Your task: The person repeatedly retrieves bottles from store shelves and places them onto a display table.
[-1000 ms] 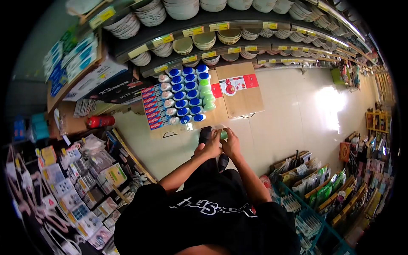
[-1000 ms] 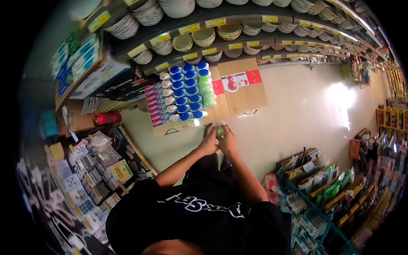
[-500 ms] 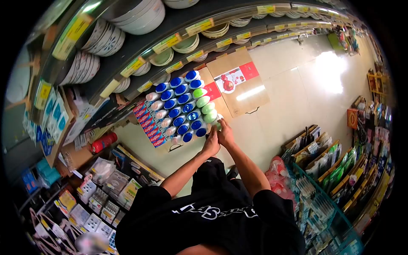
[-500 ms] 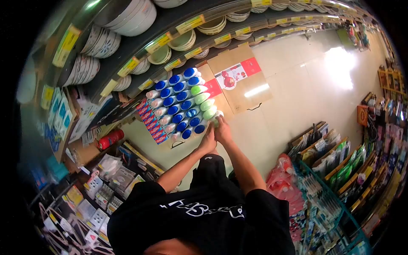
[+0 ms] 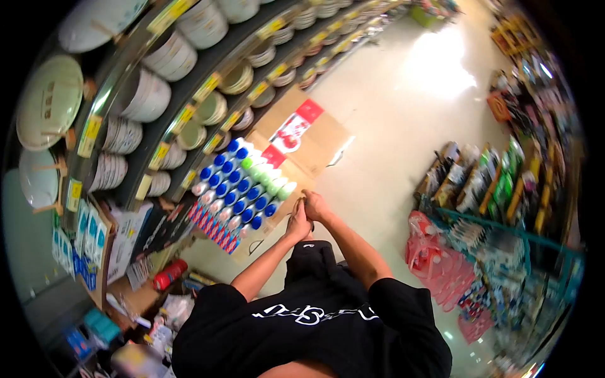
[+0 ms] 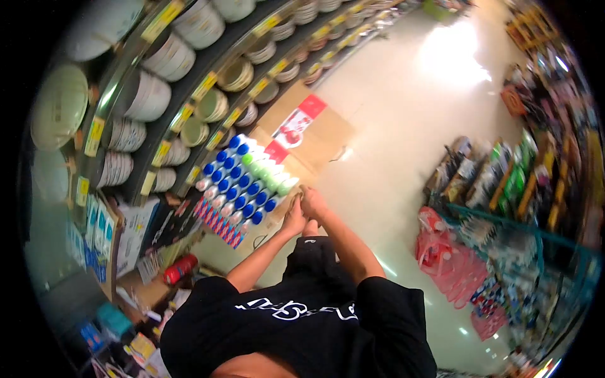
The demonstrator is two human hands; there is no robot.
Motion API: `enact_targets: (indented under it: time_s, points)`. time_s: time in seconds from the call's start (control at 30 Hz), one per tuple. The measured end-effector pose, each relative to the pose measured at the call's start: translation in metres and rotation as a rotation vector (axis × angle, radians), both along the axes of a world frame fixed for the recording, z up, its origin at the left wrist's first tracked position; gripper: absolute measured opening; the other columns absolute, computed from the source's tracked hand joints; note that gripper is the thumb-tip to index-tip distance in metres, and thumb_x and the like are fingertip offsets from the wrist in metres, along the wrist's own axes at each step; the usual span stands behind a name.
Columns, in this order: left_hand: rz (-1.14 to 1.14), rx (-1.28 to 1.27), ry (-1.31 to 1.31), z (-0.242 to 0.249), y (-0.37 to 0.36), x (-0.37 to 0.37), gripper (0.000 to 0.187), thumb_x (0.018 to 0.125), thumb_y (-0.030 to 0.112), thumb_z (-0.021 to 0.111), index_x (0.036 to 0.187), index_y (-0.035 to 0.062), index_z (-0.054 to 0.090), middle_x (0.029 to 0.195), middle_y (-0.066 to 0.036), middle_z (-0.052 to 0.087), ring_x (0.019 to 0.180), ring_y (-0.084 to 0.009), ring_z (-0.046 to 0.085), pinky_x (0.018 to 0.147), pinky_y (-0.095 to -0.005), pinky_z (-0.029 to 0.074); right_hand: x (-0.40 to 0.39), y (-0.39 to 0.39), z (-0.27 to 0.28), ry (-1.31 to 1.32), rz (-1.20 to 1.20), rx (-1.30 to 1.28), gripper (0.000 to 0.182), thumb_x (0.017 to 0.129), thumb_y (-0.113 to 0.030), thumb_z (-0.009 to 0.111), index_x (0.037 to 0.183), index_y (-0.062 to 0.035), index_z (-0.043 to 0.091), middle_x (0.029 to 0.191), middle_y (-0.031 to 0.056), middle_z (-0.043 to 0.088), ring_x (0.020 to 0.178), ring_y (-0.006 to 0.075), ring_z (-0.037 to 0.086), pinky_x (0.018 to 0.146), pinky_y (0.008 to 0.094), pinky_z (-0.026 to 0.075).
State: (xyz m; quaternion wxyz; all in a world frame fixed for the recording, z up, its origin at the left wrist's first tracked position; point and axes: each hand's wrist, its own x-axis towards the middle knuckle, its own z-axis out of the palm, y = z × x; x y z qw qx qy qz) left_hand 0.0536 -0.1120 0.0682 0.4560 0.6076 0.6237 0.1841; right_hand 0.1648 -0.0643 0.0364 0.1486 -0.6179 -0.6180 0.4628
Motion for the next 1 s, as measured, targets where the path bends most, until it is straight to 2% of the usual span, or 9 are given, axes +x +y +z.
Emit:
enact_targets:
  time_s: [0.13, 0.27, 0.3, 0.4, 0.43, 0.67, 0.77, 0.93, 1.0]
  points:
    - [-0.257, 0.090, -0.082, 0.016, -0.026, 0.060, 0.052, 0.082, 0.007, 0.065, 0.129, -0.0015, 0.044, 0.122, -0.024, 0.053, 0.114, -0.0425, 0.051, 0.096, -0.0462, 0.044, 0.078, -0.050, 0.027, -0.117, -0.099, 0.052, 0.040, 0.080, -0.019, 0.065, 0.114, 0.0013, 0.063, 0.096, 0.0255, 0.068, 0.093, 0.0411, 0.066, 0.081, 0.0444, 0.054]
    - [-0.520, 0.038, -0.116, 0.033, -0.067, 0.138, 0.043, 0.083, 0.009, 0.065, 0.123, 0.0020, 0.051, 0.117, -0.021, 0.056, 0.109, -0.0381, 0.056, 0.093, -0.0439, 0.046, 0.165, -0.137, 0.044, 0.002, -0.408, 0.066, 0.035, 0.075, -0.017, 0.066, 0.105, 0.0009, 0.065, 0.090, 0.0247, 0.068, 0.087, 0.0390, 0.068, 0.078, 0.0437, 0.054]
    - [-0.564, 0.053, -0.184, 0.040, -0.082, 0.160, 0.035, 0.082, 0.009, 0.066, 0.115, 0.0022, 0.056, 0.113, -0.020, 0.059, 0.107, -0.0364, 0.058, 0.094, -0.0424, 0.046, 0.185, -0.166, 0.056, 0.045, -0.487, 0.076, 0.033, 0.076, -0.017, 0.064, 0.104, 0.0002, 0.066, 0.090, 0.0233, 0.069, 0.087, 0.0372, 0.068, 0.078, 0.0421, 0.055]
    - [-0.732, 0.119, -0.383, 0.048, -0.142, 0.223, 0.027, 0.081, 0.003, 0.065, 0.107, 0.0012, 0.059, 0.106, -0.017, 0.061, 0.097, -0.0288, 0.063, 0.078, -0.0358, 0.053, 0.237, -0.260, 0.079, 0.080, -0.712, 0.160, 0.032, 0.078, -0.017, 0.062, 0.105, -0.0004, 0.065, 0.092, 0.0214, 0.070, 0.088, 0.0350, 0.068, 0.079, 0.0410, 0.054]
    - [-0.770, 0.181, -0.470, 0.056, -0.169, 0.243, 0.022, 0.080, -0.001, 0.064, 0.101, 0.0011, 0.059, 0.097, -0.016, 0.061, 0.087, -0.0239, 0.063, 0.067, -0.0335, 0.052, 0.255, -0.293, 0.089, 0.094, -0.785, 0.213, 0.032, 0.078, -0.017, 0.062, 0.105, -0.0007, 0.065, 0.093, 0.0211, 0.070, 0.088, 0.0345, 0.069, 0.079, 0.0406, 0.054]
    - [-1.068, 0.184, -0.620, 0.060, -0.343, 0.373, 0.019, 0.074, -0.005, 0.061, 0.091, 0.0003, 0.056, 0.083, -0.009, 0.060, 0.074, -0.0164, 0.058, 0.066, -0.0300, 0.048, 0.324, -0.497, 0.123, 0.170, -1.309, 0.356, 0.032, 0.078, -0.016, 0.062, 0.107, -0.0039, 0.066, 0.094, 0.0174, 0.070, 0.084, 0.0298, 0.070, 0.077, 0.0371, 0.054]
    - [-1.138, 0.173, -0.696, 0.077, -0.404, 0.423, 0.016, 0.076, -0.002, 0.065, 0.089, 0.0005, 0.056, 0.081, -0.013, 0.064, 0.072, -0.0234, 0.062, 0.066, -0.0317, 0.050, 0.359, -0.563, 0.143, 0.167, -1.405, 0.433, 0.030, 0.080, -0.017, 0.064, 0.106, -0.0034, 0.066, 0.092, 0.0155, 0.070, 0.082, 0.0264, 0.069, 0.077, 0.0345, 0.054]
    - [-1.495, 0.165, -0.718, 0.088, -0.478, 0.522, 0.013, 0.078, 0.000, 0.066, 0.090, -0.0005, 0.059, 0.084, -0.014, 0.069, 0.072, -0.0201, 0.065, 0.064, -0.0317, 0.051, 0.420, -0.661, 0.149, 0.225, -1.594, 0.568, 0.029, 0.084, -0.010, 0.066, 0.112, 0.0009, 0.063, 0.092, 0.0083, 0.068, 0.081, 0.0146, 0.065, 0.075, 0.0285, 0.053]
    - [-1.614, 0.095, -0.718, 0.091, -0.514, 0.570, 0.013, 0.079, 0.001, 0.066, 0.091, -0.0005, 0.059, 0.083, -0.013, 0.068, 0.072, -0.0190, 0.065, 0.063, -0.0314, 0.051, 0.457, -0.703, 0.142, 0.270, -1.632, 0.662, 0.033, 0.086, -0.011, 0.066, 0.116, 0.0015, 0.062, 0.094, 0.0075, 0.068, 0.084, 0.0136, 0.065, 0.076, 0.0278, 0.053]
